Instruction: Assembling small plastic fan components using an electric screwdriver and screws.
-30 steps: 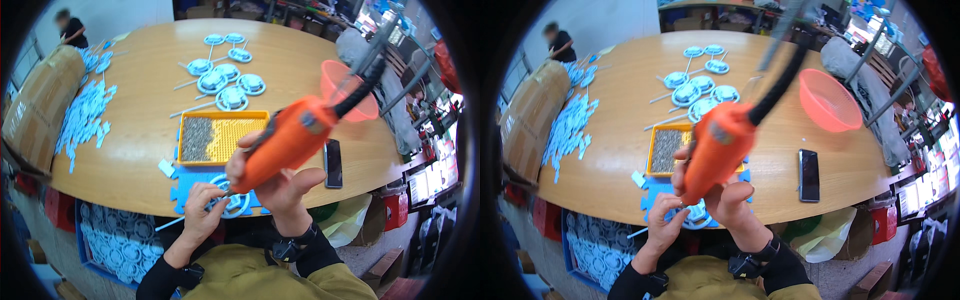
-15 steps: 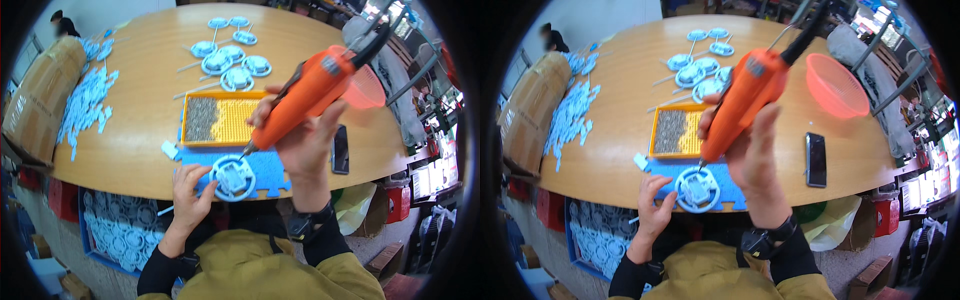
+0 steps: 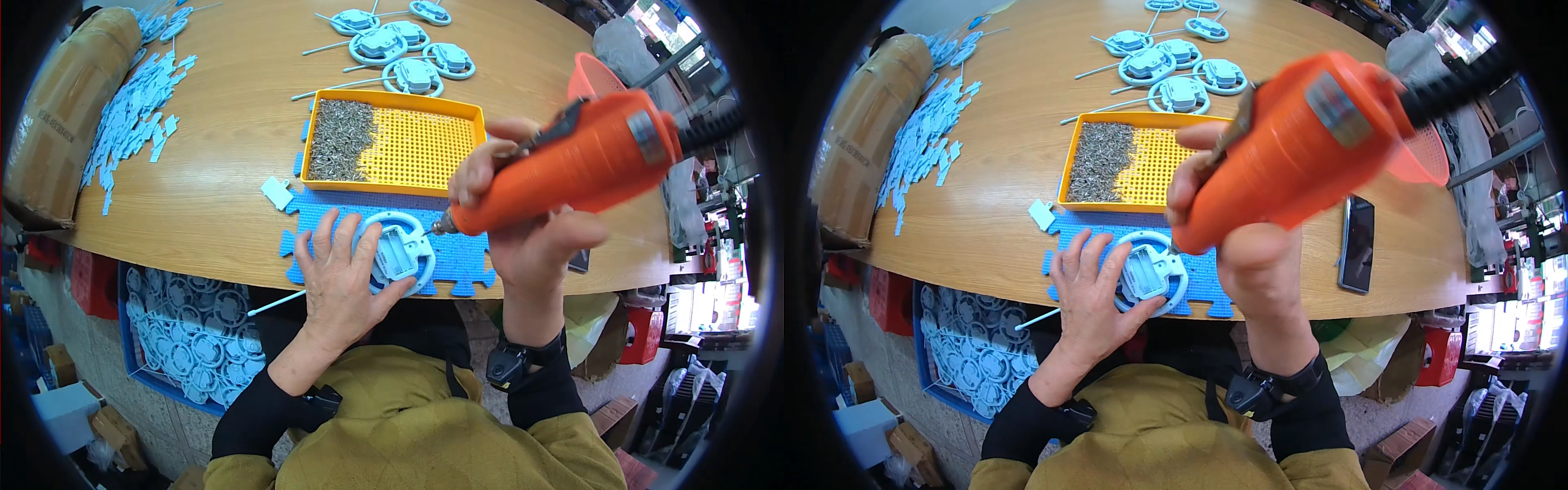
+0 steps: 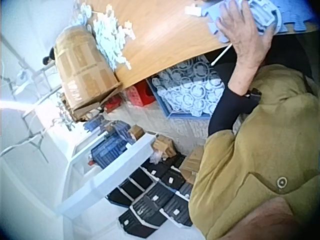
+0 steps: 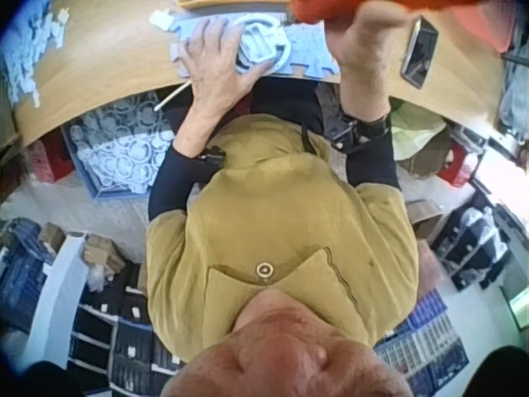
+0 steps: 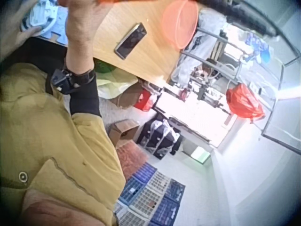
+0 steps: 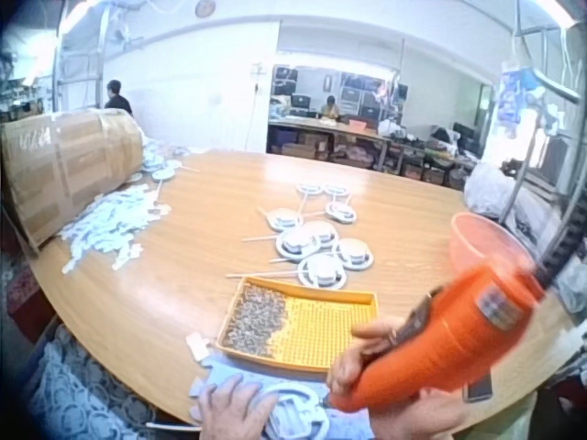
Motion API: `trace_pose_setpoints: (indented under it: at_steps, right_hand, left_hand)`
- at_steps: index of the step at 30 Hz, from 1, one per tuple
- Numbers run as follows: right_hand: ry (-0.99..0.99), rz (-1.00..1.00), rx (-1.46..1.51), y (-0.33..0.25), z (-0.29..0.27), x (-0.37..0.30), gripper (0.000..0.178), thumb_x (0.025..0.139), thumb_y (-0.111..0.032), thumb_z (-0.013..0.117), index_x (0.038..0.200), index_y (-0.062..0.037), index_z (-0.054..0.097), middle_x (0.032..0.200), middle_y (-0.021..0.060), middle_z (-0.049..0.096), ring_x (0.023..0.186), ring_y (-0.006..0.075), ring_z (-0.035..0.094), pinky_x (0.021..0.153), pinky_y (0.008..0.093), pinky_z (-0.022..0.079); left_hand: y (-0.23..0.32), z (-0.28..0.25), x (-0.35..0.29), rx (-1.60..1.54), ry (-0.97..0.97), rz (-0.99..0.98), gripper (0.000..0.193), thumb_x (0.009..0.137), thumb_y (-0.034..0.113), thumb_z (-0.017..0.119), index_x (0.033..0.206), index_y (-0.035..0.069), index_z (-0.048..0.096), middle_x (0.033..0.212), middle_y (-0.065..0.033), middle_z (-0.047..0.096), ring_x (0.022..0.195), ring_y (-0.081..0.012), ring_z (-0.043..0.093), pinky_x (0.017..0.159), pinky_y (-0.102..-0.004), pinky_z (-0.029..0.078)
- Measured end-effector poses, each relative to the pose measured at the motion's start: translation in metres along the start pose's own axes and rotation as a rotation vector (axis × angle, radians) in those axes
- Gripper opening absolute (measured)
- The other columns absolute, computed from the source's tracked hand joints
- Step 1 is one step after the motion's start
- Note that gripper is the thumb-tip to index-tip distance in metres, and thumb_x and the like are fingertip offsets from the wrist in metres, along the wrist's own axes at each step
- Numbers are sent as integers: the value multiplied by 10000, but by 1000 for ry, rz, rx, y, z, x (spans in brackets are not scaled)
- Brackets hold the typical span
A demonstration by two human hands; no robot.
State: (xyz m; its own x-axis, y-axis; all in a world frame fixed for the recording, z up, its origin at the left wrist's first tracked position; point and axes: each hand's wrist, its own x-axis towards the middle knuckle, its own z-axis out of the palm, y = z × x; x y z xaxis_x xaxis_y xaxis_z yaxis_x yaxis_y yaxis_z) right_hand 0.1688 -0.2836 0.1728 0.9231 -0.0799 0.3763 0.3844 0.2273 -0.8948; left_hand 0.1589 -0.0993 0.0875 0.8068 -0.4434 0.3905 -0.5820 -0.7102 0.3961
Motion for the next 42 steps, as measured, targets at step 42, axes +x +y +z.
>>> trace_pose_setpoints:
  at_steps: [42]
  right_hand:
    - [75, -48, -99, 36, -10, -14, 335, 849, -295, 691, 947, -46, 488, 661, 60, 542, 578, 146, 523, 523, 281, 440]
  left_hand:
    - [0, -1, 17, -26, -98, 0, 654, 557, 363, 827, 1060, 53, 547, 1129, -115, 490, 1223, -350, 395, 992, -547, 244]
